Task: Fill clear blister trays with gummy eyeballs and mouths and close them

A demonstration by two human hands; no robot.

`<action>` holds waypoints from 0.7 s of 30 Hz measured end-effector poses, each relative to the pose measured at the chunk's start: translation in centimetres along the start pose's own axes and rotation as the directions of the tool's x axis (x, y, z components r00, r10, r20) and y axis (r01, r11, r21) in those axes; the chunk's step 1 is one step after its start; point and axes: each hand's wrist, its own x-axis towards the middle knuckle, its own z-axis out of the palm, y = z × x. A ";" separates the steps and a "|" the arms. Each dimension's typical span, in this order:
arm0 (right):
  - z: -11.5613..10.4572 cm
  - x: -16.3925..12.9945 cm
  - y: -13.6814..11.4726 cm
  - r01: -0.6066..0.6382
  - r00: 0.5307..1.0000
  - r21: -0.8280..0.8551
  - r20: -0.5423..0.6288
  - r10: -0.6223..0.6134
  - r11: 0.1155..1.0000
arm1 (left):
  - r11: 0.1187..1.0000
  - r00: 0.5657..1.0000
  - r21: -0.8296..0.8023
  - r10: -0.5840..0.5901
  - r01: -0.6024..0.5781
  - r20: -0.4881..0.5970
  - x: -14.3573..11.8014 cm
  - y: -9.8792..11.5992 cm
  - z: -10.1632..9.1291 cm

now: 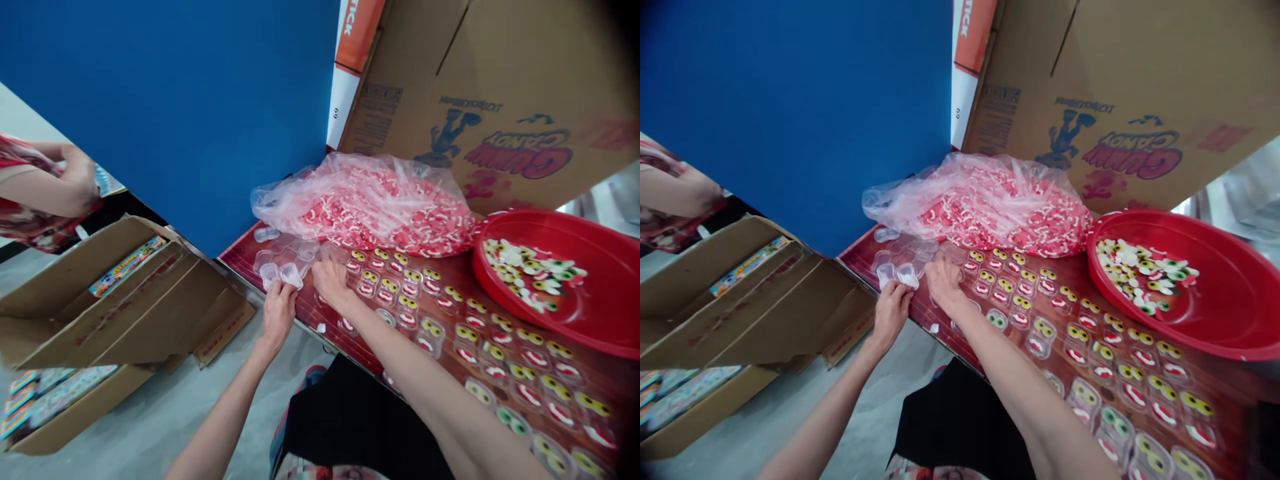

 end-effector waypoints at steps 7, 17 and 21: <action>-0.1 1.7 -0.7 0.042 0.995 -0.048 -0.091 -0.046 0.998 | 0.998 0.999 -0.064 -0.022 0.020 -0.023 -0.1 -0.4 0.3; -2.6 -0.6 0.8 0.092 0.917 0.430 -0.388 0.092 0.898 | 0.690 0.925 -0.645 -0.373 0.328 0.071 2.3 1.3 -3.7; -0.8 -4.9 -0.3 0.391 0.851 0.588 -0.525 -0.033 0.708 | 0.032 0.800 -0.824 -0.262 0.566 0.539 2.6 3.7 -4.9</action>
